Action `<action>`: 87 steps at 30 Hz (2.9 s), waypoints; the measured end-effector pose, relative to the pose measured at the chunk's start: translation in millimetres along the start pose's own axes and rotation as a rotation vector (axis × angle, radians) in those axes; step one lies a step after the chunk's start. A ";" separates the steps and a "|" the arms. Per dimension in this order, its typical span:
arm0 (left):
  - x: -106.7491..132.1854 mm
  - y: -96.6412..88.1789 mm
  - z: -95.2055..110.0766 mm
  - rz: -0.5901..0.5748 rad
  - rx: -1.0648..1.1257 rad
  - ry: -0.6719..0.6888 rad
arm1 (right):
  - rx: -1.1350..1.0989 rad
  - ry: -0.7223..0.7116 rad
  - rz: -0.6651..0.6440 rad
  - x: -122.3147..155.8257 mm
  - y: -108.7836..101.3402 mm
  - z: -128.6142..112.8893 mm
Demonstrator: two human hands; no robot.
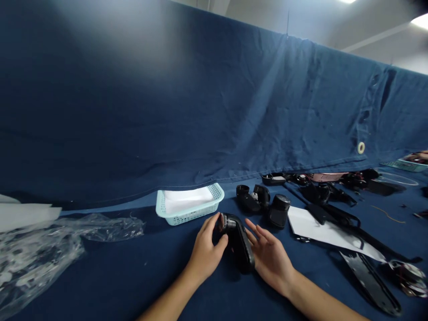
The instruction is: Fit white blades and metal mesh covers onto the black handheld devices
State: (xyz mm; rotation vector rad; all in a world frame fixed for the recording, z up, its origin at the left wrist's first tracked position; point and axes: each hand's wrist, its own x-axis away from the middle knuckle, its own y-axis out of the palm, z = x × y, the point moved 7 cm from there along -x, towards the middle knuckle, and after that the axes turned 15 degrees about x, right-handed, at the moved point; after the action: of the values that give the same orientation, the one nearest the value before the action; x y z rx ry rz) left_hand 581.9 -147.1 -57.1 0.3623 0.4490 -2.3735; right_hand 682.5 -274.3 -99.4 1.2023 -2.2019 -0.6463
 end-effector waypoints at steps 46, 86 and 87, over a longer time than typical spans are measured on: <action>13.5 5.6 29.4 -0.118 -0.055 0.253 | 0.159 0.021 -0.095 5.8 8.0 4.4; 24.9 13.4 40.3 -0.180 -0.208 0.356 | 0.112 0.004 -0.145 -0.6 1.0 6.6; 25.1 13.4 40.7 -0.178 -0.214 0.361 | 0.112 0.005 -0.146 -0.8 1.2 6.7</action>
State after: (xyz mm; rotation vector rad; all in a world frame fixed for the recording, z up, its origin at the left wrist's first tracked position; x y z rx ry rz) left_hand 567.2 -187.8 -32.7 0.6785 0.9285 -2.4016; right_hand 677.7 -272.0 -103.8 1.4310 -2.1855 -0.5834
